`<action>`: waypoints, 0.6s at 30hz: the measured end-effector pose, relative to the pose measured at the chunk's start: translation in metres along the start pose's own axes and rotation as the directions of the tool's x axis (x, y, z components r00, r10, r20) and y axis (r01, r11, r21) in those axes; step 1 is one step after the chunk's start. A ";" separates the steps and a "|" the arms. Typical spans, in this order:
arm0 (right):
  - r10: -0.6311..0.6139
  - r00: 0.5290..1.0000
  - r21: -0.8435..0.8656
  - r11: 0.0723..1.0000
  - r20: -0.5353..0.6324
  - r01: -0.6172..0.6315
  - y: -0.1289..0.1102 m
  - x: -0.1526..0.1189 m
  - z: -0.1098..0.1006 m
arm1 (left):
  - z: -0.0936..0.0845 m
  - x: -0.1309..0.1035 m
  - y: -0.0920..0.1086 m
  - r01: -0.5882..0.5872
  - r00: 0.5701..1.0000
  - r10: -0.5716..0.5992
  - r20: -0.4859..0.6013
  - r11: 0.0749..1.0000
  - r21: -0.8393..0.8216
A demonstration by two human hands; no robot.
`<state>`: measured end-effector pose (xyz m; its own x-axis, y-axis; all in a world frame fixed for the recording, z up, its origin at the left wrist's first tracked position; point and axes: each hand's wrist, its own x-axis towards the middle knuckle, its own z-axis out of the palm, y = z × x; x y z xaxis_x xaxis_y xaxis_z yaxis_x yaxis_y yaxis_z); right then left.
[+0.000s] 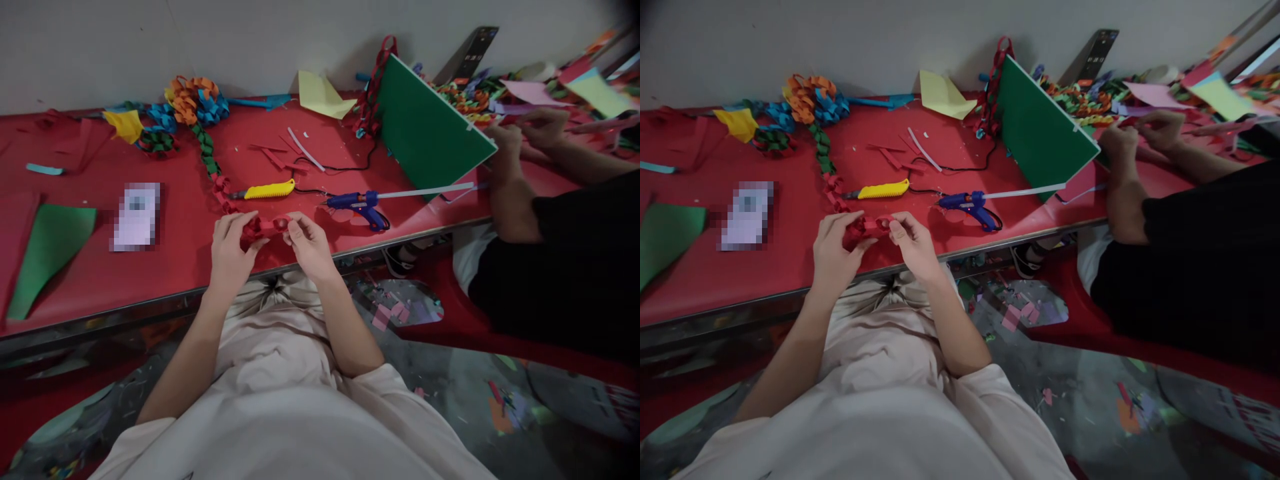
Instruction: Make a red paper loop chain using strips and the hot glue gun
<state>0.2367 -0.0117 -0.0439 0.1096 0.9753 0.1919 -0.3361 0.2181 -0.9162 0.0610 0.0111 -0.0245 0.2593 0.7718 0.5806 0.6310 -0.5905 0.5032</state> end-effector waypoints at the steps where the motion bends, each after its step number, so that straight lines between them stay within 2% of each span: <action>1: 0.008 1.000 0.010 1.000 -0.011 -0.008 0.001 0.000 0.000 | 0.000 0.000 0.000 0.004 1.000 -0.004 -0.006 1.000 -0.003; 9: 0.021 0.999 -0.003 1.000 -0.044 -0.021 0.001 -0.001 0.001 | 0.001 -0.001 0.000 -0.004 0.999 0.003 -0.045 1.000 -0.022; 14: 0.017 0.999 -0.042 0.999 -0.040 -0.018 -0.004 -0.004 0.002 | -0.001 0.000 0.002 0.035 0.999 -0.035 -0.015 0.999 -0.033; 18: 0.015 0.999 0.050 0.999 -0.052 -0.012 -0.010 -0.006 0.008 | -0.001 -0.001 0.005 0.041 0.999 -0.041 0.015 0.999 -0.007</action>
<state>0.2321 -0.0198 -0.0327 0.1528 0.9753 0.1596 -0.3842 0.2074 -0.8997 0.0626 0.0074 -0.0217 0.2441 0.7987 0.5500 0.6362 -0.5600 0.5307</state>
